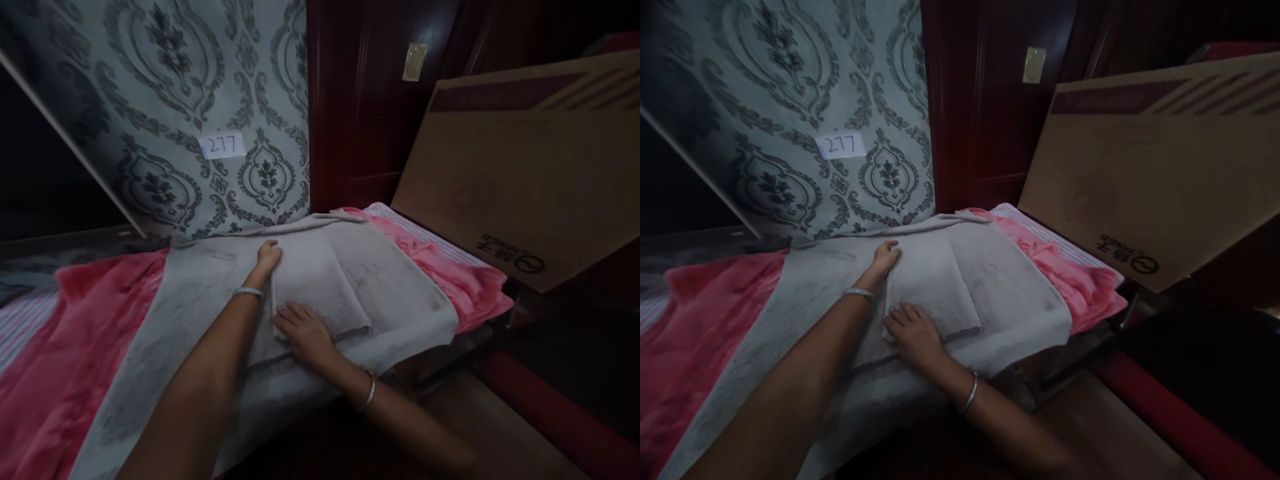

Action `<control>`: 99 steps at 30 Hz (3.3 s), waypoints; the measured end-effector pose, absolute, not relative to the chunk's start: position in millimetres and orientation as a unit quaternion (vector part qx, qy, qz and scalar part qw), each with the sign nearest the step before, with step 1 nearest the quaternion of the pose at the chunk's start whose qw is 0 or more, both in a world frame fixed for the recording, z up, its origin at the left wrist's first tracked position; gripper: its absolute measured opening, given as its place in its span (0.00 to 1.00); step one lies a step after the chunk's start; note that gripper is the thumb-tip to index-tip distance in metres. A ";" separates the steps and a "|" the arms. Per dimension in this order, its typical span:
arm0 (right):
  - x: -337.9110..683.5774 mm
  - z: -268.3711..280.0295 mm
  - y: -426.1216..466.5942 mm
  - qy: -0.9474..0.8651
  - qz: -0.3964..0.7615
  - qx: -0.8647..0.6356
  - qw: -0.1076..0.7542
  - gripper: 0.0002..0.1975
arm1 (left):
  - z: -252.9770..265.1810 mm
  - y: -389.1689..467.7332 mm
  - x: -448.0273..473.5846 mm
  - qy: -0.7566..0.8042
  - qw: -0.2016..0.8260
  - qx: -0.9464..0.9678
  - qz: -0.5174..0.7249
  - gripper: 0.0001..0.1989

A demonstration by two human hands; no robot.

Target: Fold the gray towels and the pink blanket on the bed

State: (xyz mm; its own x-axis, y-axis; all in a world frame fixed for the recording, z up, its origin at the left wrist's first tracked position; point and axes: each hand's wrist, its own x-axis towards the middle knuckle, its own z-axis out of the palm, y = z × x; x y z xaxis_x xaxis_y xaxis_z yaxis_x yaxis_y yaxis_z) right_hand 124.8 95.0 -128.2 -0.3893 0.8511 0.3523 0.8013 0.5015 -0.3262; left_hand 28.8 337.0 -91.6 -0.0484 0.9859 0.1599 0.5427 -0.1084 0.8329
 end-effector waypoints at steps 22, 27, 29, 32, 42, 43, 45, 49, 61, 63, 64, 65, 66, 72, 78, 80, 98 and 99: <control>124.8 -134.8 94.0 -0.831 0.047 -0.490 0.259 0.25 | -102.3 356.6 24.2 0.612 0.233 0.661 0.366 0.25; 126.0 -133.1 94.7 -0.824 0.030 -0.496 0.272 0.24 | -102.1 343.8 23.7 0.584 0.219 0.684 0.377 0.27; 124.6 -130.8 96.9 -0.824 0.025 -0.497 0.272 0.22 | -102.3 337.6 24.2 0.581 0.214 0.690 0.375 0.23; 121.6 -125.1 100.9 -0.828 0.025 -0.491 0.270 0.22 | -99.6 331.2 26.4 0.579 0.209 0.696 0.369 0.19; 204.8 -127.8 41.3 -0.734 -0.010 -0.520 0.436 0.23 | -94.1 280.5 21.1 0.423 0.129 0.863 0.243 0.28; 220.3 -132.6 34.3 -0.695 -0.032 -0.551 0.461 0.24 | -97.0 271.6 18.7 0.401 0.133 0.879 0.222 0.28; 245.2 -143.7 26.6 -0.639 -0.047 -0.602 0.476 0.28 | -102.6 255.5 15.1 0.379 0.146 0.893 0.195 0.29; 260.3 -164.1 35.5 -0.616 -0.007 -0.643 0.455 0.33 | -108.1 234.1 15.1 0.369 0.147 0.900 0.182 0.27; 253.2 -172.0 58.3 -0.628 0.003 -0.646 0.434 0.41 | -124.1 196.3 20.0 0.392 0.126 0.891 0.193 0.29; 252.8 -174.0 57.0 -0.628 -0.010 -0.648 0.431 0.42 | -124.6 194.6 20.7 0.395 0.117 0.893 0.179 0.30; 252.2 -174.9 56.6 -0.630 -0.017 -0.647 0.430 0.42 | -123.8 193.9 21.1 0.398 0.109 0.895 0.170 0.30; 251.6 -175.6 56.4 -0.631 -0.024 -0.646 0.429 0.42 | -122.2 193.2 21.4 0.400 0.099 0.897 0.160 0.30; 251.1 -176.2 56.3 -0.634 -0.030 -0.643 0.429 0.42 | -120.0 192.1 21.5 0.401 0.089 0.899 0.151 0.31; 252.1 -177.7 56.5 -0.641 -0.036 -0.654 0.399 0.43 | -103.9 180.1 7.1 0.339 0.060 0.933 0.101 0.26; 251.5 -175.4 53.4 -0.636 -0.027 -0.669 0.383 0.42 | -101.5 156.0 -40.4 0.331 0.055 0.926 0.172 0.19; 251.0 -174.6 52.3 -0.633 -0.022 -0.669 0.389 0.41 | -99.8 143.3 -55.9 0.288 0.076 0.939 0.170 0.22; 249.3 -173.4 50.9 -0.634 -0.032 -0.661 0.400 0.38 | -97.7 141.6 -71.1 0.226 0.022 0.971 0.078 0.23; 249.4 -173.8 51.1 -0.632 -0.034 -0.662 0.402 0.38 | -98.1 141.7 -70.2 0.224 0.007 0.971 0.082 0.21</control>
